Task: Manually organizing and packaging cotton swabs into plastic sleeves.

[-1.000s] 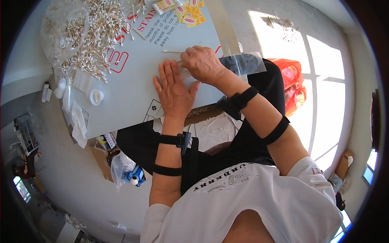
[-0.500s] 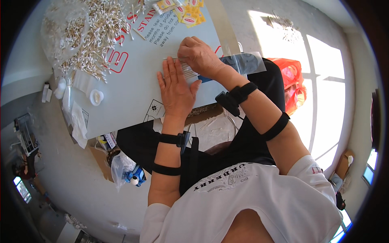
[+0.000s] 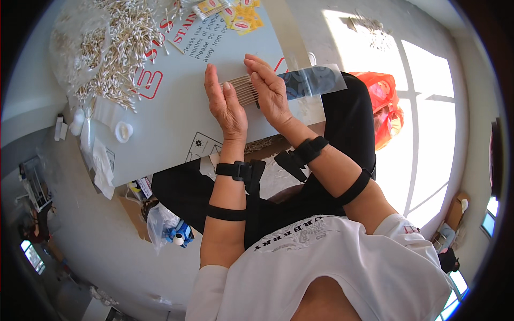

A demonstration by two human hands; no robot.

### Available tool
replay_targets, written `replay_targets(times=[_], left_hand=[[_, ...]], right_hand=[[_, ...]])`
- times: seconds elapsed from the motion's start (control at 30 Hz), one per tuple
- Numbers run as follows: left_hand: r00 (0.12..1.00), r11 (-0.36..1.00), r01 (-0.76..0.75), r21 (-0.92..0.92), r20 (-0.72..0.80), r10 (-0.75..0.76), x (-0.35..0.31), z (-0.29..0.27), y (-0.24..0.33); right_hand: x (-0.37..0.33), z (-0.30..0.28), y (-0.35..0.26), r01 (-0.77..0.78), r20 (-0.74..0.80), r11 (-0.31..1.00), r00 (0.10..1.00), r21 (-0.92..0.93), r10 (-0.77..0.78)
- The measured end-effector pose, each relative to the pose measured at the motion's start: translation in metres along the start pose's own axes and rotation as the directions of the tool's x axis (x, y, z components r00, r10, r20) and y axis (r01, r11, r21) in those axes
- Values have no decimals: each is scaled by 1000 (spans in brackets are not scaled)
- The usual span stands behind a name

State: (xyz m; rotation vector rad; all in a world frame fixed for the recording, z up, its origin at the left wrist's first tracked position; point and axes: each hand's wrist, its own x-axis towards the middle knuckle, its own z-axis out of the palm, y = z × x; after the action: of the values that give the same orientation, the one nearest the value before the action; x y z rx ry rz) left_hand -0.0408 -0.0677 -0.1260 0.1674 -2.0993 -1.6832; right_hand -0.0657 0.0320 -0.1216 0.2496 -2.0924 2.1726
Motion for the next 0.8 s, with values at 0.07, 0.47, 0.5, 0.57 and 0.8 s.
replay_targets(times=[0.07,0.47,0.5,0.57,0.8], left_hand=[[1000,998,6,-59,-7,-7,0,3,0],[892,546,-348,762,448,-58,-29,-20,17],[894,535,-344,772,444,-65,-29,-20,18],[896,523,-341,781,439,-72,-30,-20,19],[892,528,-341,778,445,-79,-30,-19,19]], right_hand=[[-1,-10,4,-86,13,990,996,113,85],[17,-47,-8,409,349,683,907,-606,-234],[17,-48,-7,410,349,683,907,-604,-235],[17,-48,-4,521,425,610,851,-598,-309],[18,-42,-7,288,244,721,955,-631,-168]])
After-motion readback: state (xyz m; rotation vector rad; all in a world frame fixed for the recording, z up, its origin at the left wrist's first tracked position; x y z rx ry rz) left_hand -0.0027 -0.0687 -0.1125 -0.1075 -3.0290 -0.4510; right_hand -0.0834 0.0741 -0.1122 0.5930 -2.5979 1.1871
